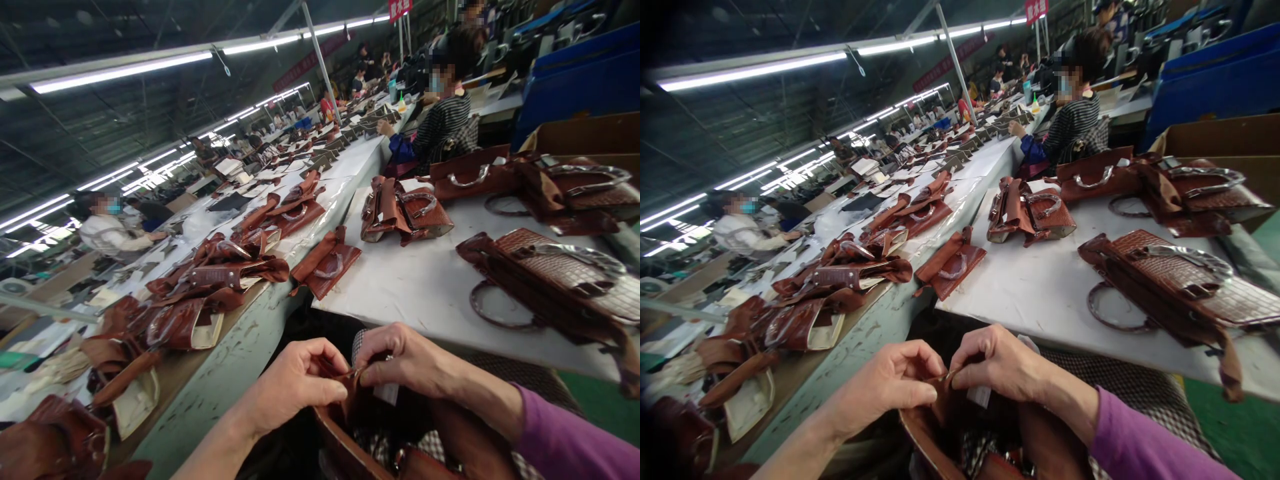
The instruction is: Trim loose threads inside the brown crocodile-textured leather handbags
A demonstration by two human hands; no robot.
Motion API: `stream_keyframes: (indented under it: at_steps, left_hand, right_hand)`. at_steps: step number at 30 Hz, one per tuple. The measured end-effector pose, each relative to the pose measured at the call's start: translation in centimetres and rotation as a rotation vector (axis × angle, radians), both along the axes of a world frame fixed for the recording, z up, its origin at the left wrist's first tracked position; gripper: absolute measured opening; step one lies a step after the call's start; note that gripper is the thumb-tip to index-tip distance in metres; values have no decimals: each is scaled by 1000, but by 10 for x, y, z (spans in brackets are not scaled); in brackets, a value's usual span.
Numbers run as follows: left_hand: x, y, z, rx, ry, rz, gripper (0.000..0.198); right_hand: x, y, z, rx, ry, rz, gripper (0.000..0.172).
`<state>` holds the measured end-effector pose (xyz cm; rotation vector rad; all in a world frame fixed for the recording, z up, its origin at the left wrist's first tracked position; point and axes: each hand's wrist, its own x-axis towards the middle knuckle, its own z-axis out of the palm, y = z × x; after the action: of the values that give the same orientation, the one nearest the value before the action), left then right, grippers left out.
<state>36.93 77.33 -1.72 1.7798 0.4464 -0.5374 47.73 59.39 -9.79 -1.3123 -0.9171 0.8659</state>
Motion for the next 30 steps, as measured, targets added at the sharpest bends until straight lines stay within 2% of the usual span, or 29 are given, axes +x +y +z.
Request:
stream_keyframes:
  at_steps: [5, 15, 19, 26, 30]
  left_hand:
    - [3, 0, -2, -92, 44, 29, 29]
    - [7, -12, 4, 197, -34, -52, 22]
    - [9, -18, 6, 205, -34, -55, 19]
    - [6, -22, -2, 271, -98, -55, 10]
    - [1, -24, -4, 395, -169, -59, 12]
  right_hand:
    - [5, -1, -3, -26, 124, 69, 14]
    - [5, -1, -1, 8, 78, 49, 11]
    - [4, -2, -3, 20, 81, 44, 11]
    - [1, -5, -5, 27, 42, 19, 11]
    - [-1, -7, -1, 9, -43, -7, 13]
